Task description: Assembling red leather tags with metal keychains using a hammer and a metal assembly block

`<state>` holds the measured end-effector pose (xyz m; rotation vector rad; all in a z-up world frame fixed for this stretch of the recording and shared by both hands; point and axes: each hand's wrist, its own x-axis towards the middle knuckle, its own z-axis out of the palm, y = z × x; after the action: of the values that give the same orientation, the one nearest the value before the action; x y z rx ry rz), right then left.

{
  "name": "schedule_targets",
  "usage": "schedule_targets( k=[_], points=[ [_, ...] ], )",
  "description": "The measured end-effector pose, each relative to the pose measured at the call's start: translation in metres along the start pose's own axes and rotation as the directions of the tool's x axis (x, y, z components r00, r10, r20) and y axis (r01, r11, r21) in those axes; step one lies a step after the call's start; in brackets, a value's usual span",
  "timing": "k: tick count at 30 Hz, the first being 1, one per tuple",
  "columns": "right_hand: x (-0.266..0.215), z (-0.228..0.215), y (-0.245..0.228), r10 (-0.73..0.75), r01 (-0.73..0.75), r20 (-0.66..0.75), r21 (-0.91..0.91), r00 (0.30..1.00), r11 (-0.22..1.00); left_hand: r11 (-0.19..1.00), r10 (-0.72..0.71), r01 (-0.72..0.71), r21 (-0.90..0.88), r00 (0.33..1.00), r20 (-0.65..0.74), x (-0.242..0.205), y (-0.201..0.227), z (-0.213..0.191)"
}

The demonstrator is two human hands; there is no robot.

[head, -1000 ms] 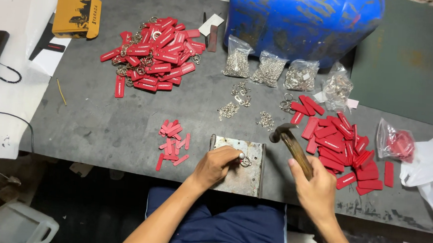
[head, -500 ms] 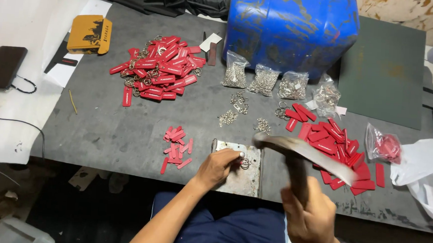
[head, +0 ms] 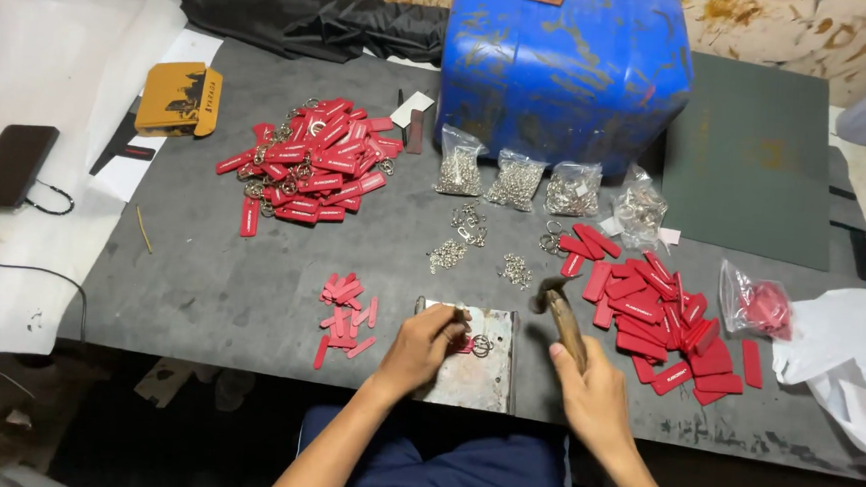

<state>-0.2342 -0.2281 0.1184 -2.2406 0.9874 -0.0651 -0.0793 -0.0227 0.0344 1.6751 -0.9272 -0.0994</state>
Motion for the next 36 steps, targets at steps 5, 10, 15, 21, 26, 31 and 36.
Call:
schedule_targets(
  k=[5,10,15,21,26,31,36],
  points=[
    [0.051,0.038,0.071,-0.349,0.255,-0.263,-0.332,0.899,0.908,0.962,-0.187,0.218,0.165,0.965,-0.185,0.024,-0.007,-0.035],
    [0.058,0.053,0.08,-0.54,0.348,-0.239,-0.546,0.807,0.762,0.735,-0.274,0.325,0.596,0.945,-0.178,0.021,-0.039,-0.05],
    [0.034,0.06,0.056,-0.52,0.384,-0.357,-0.386,0.776,0.839,0.735,0.003,0.053,0.676,0.997,-0.081,0.016,-0.005,-0.035],
    [0.006,0.089,0.002,-0.527,0.54,-0.121,0.118,0.841,0.834,0.8,0.065,-0.164,0.577,0.98,0.188,-0.007,0.003,0.005],
    [-0.003,0.082,-0.023,-0.495,0.522,-0.166,0.268,0.853,0.81,0.921,-0.176,0.12,0.371,0.977,0.12,-0.013,0.026,0.004],
    [-0.008,0.073,-0.027,-0.52,0.552,-0.185,0.311,0.834,0.774,0.911,-0.413,0.399,0.109,0.891,0.191,-0.01,0.059,-0.002],
    [0.002,0.077,-0.009,-0.203,0.035,0.158,0.703,0.966,0.711,0.734,-0.588,0.636,-0.238,0.771,0.245,-0.009,0.069,-0.001]
  ],
)
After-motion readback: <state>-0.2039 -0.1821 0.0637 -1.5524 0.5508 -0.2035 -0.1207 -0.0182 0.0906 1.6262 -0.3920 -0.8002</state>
